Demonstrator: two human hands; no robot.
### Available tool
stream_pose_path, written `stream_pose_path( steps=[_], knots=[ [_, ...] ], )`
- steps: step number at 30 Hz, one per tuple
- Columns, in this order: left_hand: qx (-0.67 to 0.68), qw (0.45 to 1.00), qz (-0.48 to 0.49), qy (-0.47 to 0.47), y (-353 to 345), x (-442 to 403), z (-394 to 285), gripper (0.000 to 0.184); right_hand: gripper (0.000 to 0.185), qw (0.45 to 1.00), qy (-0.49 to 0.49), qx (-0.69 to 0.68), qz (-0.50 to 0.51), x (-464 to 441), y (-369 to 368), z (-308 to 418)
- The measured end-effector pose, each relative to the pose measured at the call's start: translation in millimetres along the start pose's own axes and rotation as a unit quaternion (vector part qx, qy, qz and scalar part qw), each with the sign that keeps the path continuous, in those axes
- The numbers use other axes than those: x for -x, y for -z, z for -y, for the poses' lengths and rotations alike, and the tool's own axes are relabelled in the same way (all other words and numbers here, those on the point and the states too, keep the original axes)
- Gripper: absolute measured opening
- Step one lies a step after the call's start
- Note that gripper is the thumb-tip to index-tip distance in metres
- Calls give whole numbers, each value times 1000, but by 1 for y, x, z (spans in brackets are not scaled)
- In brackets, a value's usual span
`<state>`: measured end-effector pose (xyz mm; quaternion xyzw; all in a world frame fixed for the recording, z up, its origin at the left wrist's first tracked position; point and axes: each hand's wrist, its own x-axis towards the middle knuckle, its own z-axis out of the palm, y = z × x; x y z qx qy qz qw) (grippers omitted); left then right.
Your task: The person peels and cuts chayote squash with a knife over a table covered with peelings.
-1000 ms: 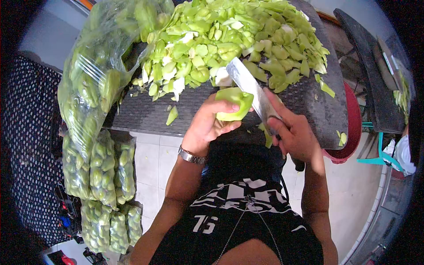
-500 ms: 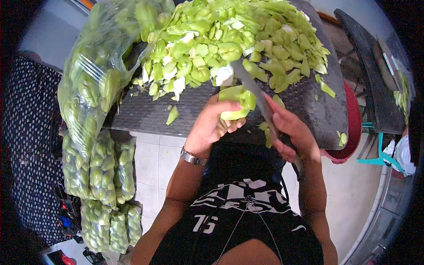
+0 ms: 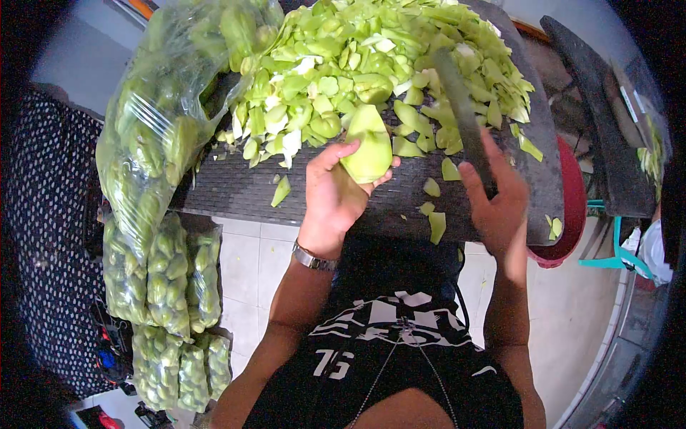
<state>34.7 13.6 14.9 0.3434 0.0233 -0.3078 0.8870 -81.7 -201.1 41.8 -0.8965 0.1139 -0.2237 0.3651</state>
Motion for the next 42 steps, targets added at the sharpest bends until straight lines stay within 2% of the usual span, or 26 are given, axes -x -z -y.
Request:
stream_pose_path(
  steps=[1, 3, 5, 8, 10, 13, 14, 16, 17, 19, 20, 22, 26, 30, 34, 35, 39, 42],
  knots=[
    [11, 1000, 12, 2, 1, 1, 0, 52, 50, 1000, 19, -5, 4, 0, 1, 9],
    [41, 998, 33, 16, 1, 2, 1, 51, 42, 999, -4, -9, 38, 0, 3, 14],
    [52, 997, 49, 26, -1, 2, 2, 49, 35, 991, -87, -4, 97, -1, 6, 15],
    [51, 995, 80, 45, 3, 2, 4, 44, 30, 987, -114, -20, 114, -3, 7, 18],
    [65, 987, 130, 65, 11, -2, 4, 42, 25, 991, -80, -50, 95, -1, 2, 9],
    [83, 995, -2, 49, 3, -1, 8, 38, 24, 990, -67, -82, 98, 2, 2, 10],
    [62, 997, -14, 33, -1, -1, 9, 41, 24, 988, -69, -90, 104, 2, 3, 13],
    [21, 999, -38, 0, -7, -2, 12, 49, 27, 982, -98, -76, 141, 2, 8, 20],
    [9, 1000, -20, 10, -7, -1, 11, 50, 28, 978, -112, -69, 160, 2, 10, 23],
    [-16, 999, 17, 28, -7, 0, 9, 52, 29, 982, -83, -83, 150, 5, 7, 22],
    [21, 999, 4, 38, -8, -1, 9, 52, 29, 983, -68, -90, 146, 8, 6, 22],
    [93, 994, -23, 56, -11, -4, 10, 51, 30, 974, -99, -112, 169, 9, 7, 32],
    [139, 988, -46, 57, -3, -22, 18, 47, 31, 956, -136, -173, 195, 16, 3, 37],
    [111, 991, -63, 34, -4, -32, 26, 43, 41, 969, -66, -145, 191, 20, -1, 36],
    [105, 991, -56, 55, -25, -27, 27, 38, 62, 964, -88, -155, 200, 24, -9, 45],
    [111, 988, -96, 39, -34, -23, 25, 32, 68, 962, -89, -156, 207, 24, -12, 44],
    [129, 990, -50, 29, -42, -25, 20, 24, 73, 958, -35, -201, 202, 23, -14, 40],
    [103, 991, -83, 0, -57, -22, 18, 22, 73, 955, -33, -225, 192, 19, -18, 39]
  ],
)
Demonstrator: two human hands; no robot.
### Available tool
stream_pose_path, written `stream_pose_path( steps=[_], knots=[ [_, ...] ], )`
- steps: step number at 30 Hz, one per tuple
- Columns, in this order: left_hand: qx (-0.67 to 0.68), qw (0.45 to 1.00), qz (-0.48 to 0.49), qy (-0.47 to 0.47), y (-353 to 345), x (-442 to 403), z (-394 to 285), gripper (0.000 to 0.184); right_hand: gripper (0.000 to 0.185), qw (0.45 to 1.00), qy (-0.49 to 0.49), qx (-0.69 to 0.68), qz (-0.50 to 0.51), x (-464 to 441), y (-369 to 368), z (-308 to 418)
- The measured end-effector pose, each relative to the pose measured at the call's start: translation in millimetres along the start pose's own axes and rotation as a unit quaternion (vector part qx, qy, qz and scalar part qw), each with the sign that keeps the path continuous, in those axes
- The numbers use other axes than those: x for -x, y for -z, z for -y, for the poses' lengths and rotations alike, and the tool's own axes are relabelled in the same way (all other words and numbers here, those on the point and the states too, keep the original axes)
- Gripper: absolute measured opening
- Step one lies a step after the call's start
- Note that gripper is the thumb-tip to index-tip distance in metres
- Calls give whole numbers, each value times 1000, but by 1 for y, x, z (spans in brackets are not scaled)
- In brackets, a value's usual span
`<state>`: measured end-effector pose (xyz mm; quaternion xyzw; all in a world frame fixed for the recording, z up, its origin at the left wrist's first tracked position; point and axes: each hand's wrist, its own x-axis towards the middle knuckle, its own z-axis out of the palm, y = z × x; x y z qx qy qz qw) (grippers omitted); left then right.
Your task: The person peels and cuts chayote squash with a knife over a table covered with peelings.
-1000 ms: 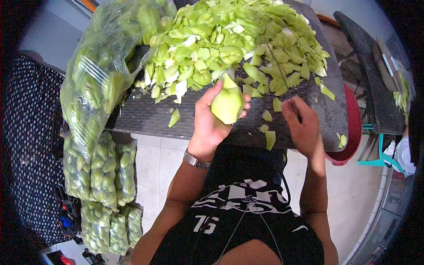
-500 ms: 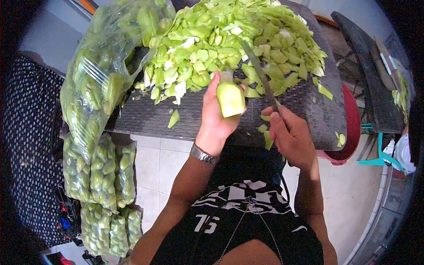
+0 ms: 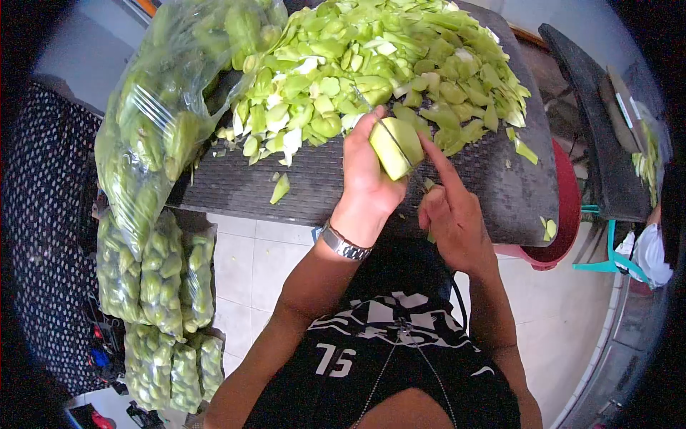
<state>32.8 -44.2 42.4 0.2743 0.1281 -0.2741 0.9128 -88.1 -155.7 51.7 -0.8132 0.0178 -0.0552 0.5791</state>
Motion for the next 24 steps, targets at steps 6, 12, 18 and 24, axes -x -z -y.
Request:
stream_pose_path(
  steps=[6, 12, 18, 24],
  knots=[
    [7, 1000, -4, 4, -1, 1, 0, 23, 73, 1000, -9, 19, 6, -3, 0, 0],
    [23, 998, 30, 48, 14, -3, -8, 23, 78, 999, -21, 28, 35, -7, 1, 7],
    [6, 999, -4, -32, -12, 25, -6, 19, 87, 997, 34, 65, 10, -11, -7, 5],
    [29, 996, 6, -89, -8, 24, 4, 18, 89, 997, 73, 36, 10, -18, -2, -1]
  ],
)
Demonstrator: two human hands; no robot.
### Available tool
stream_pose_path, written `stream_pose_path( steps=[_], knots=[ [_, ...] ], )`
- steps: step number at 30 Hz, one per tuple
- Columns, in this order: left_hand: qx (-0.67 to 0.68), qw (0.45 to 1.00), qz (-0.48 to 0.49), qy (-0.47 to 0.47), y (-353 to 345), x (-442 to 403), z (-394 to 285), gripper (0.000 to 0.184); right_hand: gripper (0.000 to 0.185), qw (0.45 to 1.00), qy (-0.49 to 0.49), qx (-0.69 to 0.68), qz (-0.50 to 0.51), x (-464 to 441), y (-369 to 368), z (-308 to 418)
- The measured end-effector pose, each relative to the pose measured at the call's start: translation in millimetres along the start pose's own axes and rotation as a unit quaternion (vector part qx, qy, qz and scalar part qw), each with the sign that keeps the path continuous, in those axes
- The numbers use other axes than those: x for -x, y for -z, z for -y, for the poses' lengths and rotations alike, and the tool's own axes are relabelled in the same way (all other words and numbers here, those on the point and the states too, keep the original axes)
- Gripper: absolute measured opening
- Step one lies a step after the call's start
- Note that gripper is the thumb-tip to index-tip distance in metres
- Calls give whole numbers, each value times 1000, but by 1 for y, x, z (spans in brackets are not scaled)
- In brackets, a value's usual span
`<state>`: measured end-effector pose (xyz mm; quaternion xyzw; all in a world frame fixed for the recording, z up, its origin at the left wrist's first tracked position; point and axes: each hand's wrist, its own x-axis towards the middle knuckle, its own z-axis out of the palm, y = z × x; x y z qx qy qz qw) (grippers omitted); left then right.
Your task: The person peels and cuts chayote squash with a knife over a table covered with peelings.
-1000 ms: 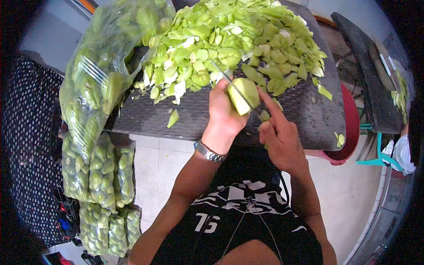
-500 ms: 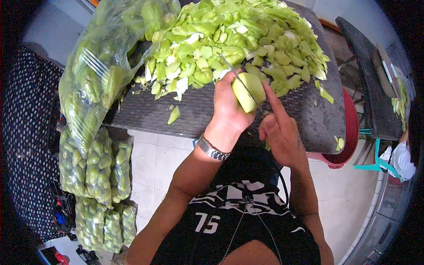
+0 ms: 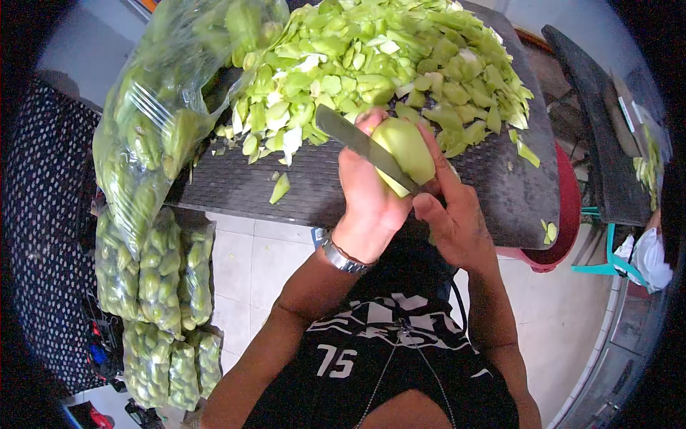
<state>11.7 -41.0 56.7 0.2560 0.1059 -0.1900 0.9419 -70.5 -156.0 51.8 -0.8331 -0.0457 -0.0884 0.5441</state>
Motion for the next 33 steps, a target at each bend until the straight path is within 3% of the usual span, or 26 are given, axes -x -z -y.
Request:
stream_pose_path(
  steps=[2, 7, 10, 13, 16, 17, 20, 23, 26, 29, 32, 33],
  knots=[
    [0, 1000, 11, -28, 4, -1, 3, 18, 88, 999, 33, 22, -12, -1, -1, -3],
    [6, 997, 43, -59, 15, -3, 14, 18, 87, 1000, -5, -25, 15, 1, 3, -1],
    [44, 994, 93, -20, 24, -10, 11, 23, 87, 1000, 0, 19, 19, 2, 7, -3],
    [39, 976, 106, 186, 23, -20, -19, 30, 87, 993, 25, 115, 9, 4, 8, -1],
    [-6, 954, 143, 263, 39, -39, -33, 36, 86, 989, 32, 145, 17, 5, 9, 1],
    [-19, 968, 98, 229, 42, -34, -26, 33, 86, 989, 31, 143, 19, 4, 10, 1],
    [19, 964, 114, 240, 46, -32, -20, 33, 83, 985, 60, 157, 24, 6, 6, -9],
    [3, 976, 128, 173, 48, -29, -14, 34, 82, 990, -8, 124, 69, 3, 12, -3],
    [-1, 986, 106, 133, 37, -20, -12, 40, 83, 990, 62, 124, 34, 1, 11, -8],
    [3, 982, 163, 92, 32, -14, -10, 43, 82, 996, -3, 65, 54, 2, 13, -3],
    [-101, 987, 125, 16, 18, 0, -5, 45, 82, 999, -3, 25, 34, 5, 11, -8],
    [-108, 982, 156, -8, 17, 0, -2, 48, 82, 998, -34, 10, 44, 9, 10, -8]
  ],
)
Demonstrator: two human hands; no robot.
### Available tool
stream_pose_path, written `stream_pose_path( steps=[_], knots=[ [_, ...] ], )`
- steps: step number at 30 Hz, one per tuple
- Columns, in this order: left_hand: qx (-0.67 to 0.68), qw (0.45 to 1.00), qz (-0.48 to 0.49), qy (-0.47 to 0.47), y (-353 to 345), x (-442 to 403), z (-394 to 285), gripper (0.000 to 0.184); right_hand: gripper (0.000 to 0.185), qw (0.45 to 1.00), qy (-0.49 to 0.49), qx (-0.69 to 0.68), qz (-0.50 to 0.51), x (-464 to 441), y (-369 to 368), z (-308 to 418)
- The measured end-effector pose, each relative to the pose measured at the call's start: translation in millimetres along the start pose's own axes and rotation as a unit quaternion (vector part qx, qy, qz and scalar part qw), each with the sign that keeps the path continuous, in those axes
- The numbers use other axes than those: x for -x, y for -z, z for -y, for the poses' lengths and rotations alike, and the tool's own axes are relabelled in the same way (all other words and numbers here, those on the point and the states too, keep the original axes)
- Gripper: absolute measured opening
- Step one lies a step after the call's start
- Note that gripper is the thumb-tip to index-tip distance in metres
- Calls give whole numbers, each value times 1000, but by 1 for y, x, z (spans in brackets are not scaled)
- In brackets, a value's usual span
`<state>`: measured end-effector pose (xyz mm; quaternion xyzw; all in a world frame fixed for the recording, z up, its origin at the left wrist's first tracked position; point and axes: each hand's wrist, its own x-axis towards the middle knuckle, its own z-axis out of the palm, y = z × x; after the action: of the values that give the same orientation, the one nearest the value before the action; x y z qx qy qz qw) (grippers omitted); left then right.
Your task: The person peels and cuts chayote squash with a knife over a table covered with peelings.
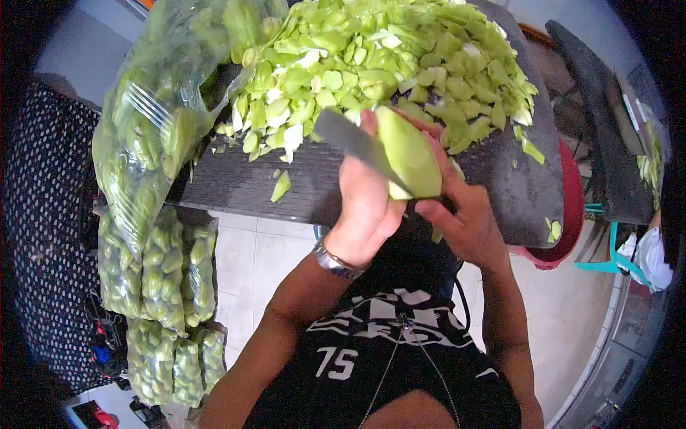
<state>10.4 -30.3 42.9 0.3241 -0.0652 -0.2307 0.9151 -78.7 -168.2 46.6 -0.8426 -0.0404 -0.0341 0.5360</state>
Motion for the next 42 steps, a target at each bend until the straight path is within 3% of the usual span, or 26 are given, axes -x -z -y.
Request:
stream_pose_path(
  steps=[4, 7, 8, 9, 10, 13, 15, 17, 23, 26, 29, 32, 35, 38, 42],
  knots=[
    [-77, 992, -33, -98, -9, 4, 11, 47, 82, 997, -68, -36, 18, 0, 8, 0],
    [-91, 980, -111, -139, -19, 5, 18, 47, 83, 995, -91, -37, 18, 1, 5, -1],
    [-78, 980, -93, -155, -16, 6, 15, 47, 82, 997, -79, -22, 8, 0, 5, 2],
    [8, 986, -29, -164, -13, 3, 11, 67, 82, 998, -68, -6, -2, -1, 6, 4],
    [35, 988, -19, -151, -12, 6, 7, 56, 81, 999, -46, 16, -16, 2, 5, 12],
    [-95, 985, -92, -114, -15, 13, 3, 26, 76, 993, 58, 98, -41, 3, -2, 14],
    [-119, 986, -99, -66, -6, 12, -1, 30, 73, 988, 77, 129, -39, 2, -5, 15],
    [-84, 990, -103, -44, -5, 6, -1, 26, 70, 992, 28, 123, -24, -1, -10, 19],
    [-76, 983, -113, -122, -14, 1, 3, 24, 69, 988, 88, 88, -92, -9, -24, 6],
    [-62, 978, -113, -166, -9, -2, 15, 29, 70, 990, 71, 77, -91, -11, -22, 11],
    [-89, 976, -108, -168, -9, 2, 17, 31, 73, 997, -11, 42, -67, -8, -22, 14],
    [49, 997, 4, -55, -3, 1, -4, 28, 74, 988, 83, 109, -72, -5, -17, 6],
    [20, 999, -15, -20, 0, 0, -6, 27, 74, 993, 60, 86, -60, -5, -14, 10],
    [4, 998, -47, -52, 0, -3, 2, 24, 73, 988, 102, 78, -91, -10, -19, 2],
    [-67, 985, -74, -140, -12, 3, 4, 22, 73, 993, 63, 56, -83, -7, -20, 3]
  ],
)
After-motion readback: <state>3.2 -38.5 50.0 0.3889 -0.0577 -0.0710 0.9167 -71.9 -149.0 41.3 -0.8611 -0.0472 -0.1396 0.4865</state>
